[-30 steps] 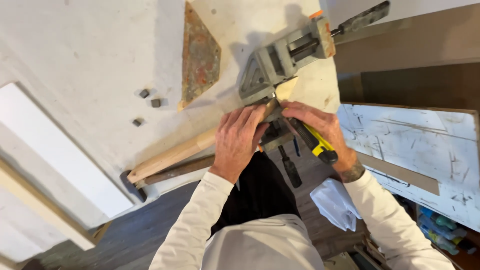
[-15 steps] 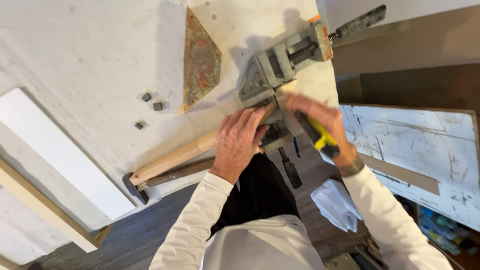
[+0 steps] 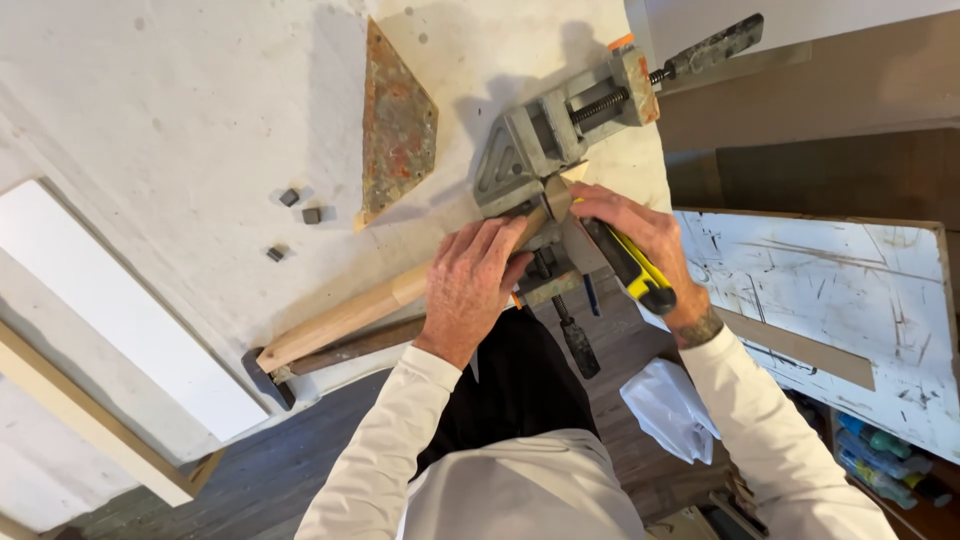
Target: The person hammers a nail into a wooden frame clamped to a workbench, then uses a utility knife to trim a small piece of wood. They apply wood glue to a long wooden strip and attach it to the frame, securing the joint with clamps.
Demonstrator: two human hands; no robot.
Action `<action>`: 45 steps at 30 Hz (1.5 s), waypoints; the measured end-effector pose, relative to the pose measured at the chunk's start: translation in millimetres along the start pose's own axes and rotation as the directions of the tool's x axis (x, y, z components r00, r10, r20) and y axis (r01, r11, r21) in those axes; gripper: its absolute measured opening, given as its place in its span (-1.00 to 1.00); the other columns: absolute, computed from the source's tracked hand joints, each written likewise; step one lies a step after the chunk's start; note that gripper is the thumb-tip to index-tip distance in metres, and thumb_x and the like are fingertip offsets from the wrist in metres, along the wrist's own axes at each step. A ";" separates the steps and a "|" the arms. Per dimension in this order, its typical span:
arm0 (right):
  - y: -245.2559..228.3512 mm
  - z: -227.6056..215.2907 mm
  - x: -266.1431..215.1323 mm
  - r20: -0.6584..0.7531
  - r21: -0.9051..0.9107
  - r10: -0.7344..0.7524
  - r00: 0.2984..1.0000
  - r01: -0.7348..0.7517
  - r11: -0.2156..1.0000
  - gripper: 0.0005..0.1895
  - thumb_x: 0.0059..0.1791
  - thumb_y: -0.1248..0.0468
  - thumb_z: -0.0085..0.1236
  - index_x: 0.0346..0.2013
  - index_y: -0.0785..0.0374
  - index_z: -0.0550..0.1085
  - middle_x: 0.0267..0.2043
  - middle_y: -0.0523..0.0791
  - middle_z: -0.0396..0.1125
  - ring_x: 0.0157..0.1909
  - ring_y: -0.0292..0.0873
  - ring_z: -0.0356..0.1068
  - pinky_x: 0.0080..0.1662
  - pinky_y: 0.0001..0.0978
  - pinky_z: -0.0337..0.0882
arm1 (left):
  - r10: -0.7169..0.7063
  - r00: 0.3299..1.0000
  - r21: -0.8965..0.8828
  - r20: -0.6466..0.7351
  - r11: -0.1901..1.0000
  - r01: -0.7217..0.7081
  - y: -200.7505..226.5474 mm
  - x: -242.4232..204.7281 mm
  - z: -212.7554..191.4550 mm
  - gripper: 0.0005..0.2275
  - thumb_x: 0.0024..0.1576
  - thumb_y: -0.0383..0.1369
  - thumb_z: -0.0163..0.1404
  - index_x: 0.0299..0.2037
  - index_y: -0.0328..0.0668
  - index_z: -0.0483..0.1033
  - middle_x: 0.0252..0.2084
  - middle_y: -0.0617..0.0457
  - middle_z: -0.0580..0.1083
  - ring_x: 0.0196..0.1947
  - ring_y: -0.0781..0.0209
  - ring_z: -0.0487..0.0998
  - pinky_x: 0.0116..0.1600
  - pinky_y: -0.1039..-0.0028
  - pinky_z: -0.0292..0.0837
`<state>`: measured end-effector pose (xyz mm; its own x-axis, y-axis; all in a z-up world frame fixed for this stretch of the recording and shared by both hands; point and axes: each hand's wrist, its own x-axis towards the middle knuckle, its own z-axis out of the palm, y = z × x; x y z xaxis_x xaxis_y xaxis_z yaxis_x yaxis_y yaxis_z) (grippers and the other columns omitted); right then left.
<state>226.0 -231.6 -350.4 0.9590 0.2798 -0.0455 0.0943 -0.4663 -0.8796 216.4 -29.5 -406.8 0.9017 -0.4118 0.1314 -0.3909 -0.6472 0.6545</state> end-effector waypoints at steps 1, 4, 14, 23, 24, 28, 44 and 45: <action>-1.9 0.5 5.0 -0.038 -0.011 -0.018 0.999 0.017 1.000 -0.71 0.07 0.28 -0.08 -0.02 0.36 0.51 0.06 0.11 0.38 0.17 0.14 0.34 0.19 -0.09 0.30 | 0.006 1.000 0.012 -0.007 1.000 -0.006 -1.8 0.1 -0.1 -0.65 0.03 -0.33 0.16 0.02 -0.12 0.41 -0.21 0.09 0.44 -0.11 0.10 0.51 -0.06 0.34 0.42; 3.6 -1.4 -12.9 0.059 0.044 0.024 0.998 -0.026 0.999 -0.61 0.01 0.08 0.01 0.00 0.26 0.51 0.09 0.05 0.38 0.19 0.16 0.32 0.19 0.02 0.27 | -0.002 1.000 -0.028 -0.006 1.000 0.002 -2.7 -1.2 0.1 -0.69 0.08 -0.30 0.12 0.01 -0.12 0.41 -0.20 0.09 0.44 -0.09 0.10 0.51 -0.05 0.35 0.42; -9.0 -15.9 -1.0 0.056 0.036 0.015 0.998 -0.018 0.999 -0.62 0.00 0.13 0.00 -0.01 0.30 0.50 0.11 0.07 0.35 0.20 0.09 0.34 0.18 -0.10 0.31 | 0.008 1.000 -0.001 0.010 1.000 -0.008 -2.3 -0.9 1.5 -0.66 0.07 -0.30 0.14 0.04 -0.10 0.41 -0.19 0.09 0.44 -0.08 0.10 0.51 -0.05 0.35 0.42; 10.8 -21.2 7.0 0.002 0.076 0.026 1.000 -0.026 0.997 -0.73 0.00 0.36 0.05 -0.04 0.42 0.47 0.10 0.14 0.34 0.18 0.11 0.35 0.17 -0.10 0.33 | 0.010 1.000 0.010 -0.001 1.000 -0.010 -3.5 -3.7 3.9 -0.60 0.00 -0.31 0.21 0.04 -0.10 0.41 -0.20 0.07 0.45 -0.10 0.05 0.52 -0.06 0.29 0.44; 9.5 -22.6 8.7 0.027 0.067 0.038 0.999 -0.040 0.997 -0.72 0.01 0.34 0.02 -0.03 0.40 0.48 0.09 0.12 0.36 0.16 0.08 0.37 0.15 -0.12 0.34 | -0.004 1.000 -0.004 0.018 1.000 0.004 -2.1 -4.5 2.8 -0.63 0.03 -0.30 0.17 0.04 -0.10 0.41 -0.20 0.07 0.44 -0.10 0.06 0.51 -0.05 0.30 0.44; -12.4 -30.6 10.7 0.128 0.034 0.086 0.988 -0.091 0.995 -0.68 0.04 0.26 -0.10 -0.01 0.32 0.50 0.04 0.03 0.42 0.06 -0.04 0.44 0.08 -0.19 0.40 | 0.007 0.999 0.035 0.036 0.999 -0.008 -2.8 -1.3 1.0 -0.62 0.04 -0.30 0.17 0.06 -0.11 0.41 -0.22 0.07 0.44 -0.10 0.07 0.52 -0.05 0.32 0.43; -5.1 -20.1 -25.2 -0.125 0.140 0.059 0.990 -0.041 0.989 -0.77 -0.13 0.36 0.28 -0.19 0.29 0.56 -0.21 0.01 0.50 -0.18 -0.16 0.51 -0.12 -0.31 0.50 | 0.273 0.959 0.350 -0.075 0.908 -0.231 -3.7 -3.4 -0.1 -0.48 0.03 -0.18 0.20 0.16 -0.20 0.38 -0.05 0.02 0.47 -0.11 0.18 0.51 -0.06 0.42 0.43; -7.8 -15.8 -32.7 -0.218 0.255 0.227 0.949 -0.169 0.952 -0.73 -0.16 0.32 0.31 -0.19 0.29 0.53 -0.21 0.03 0.47 -0.18 -0.14 0.47 -0.09 -0.30 0.49 | 0.253 0.965 0.317 -0.075 0.923 -0.218 -2.0 -1.7 -3.6 -0.48 0.03 -0.20 0.20 0.16 -0.22 0.37 -0.06 -0.01 0.47 -0.11 0.15 0.50 -0.07 0.40 0.43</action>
<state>198.1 -250.4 -334.6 0.9899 -0.0235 -0.1396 -0.1406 -0.2775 -0.9504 216.2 -25.2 -405.6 0.7847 -0.5131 0.3479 -0.6156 -0.7114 0.3391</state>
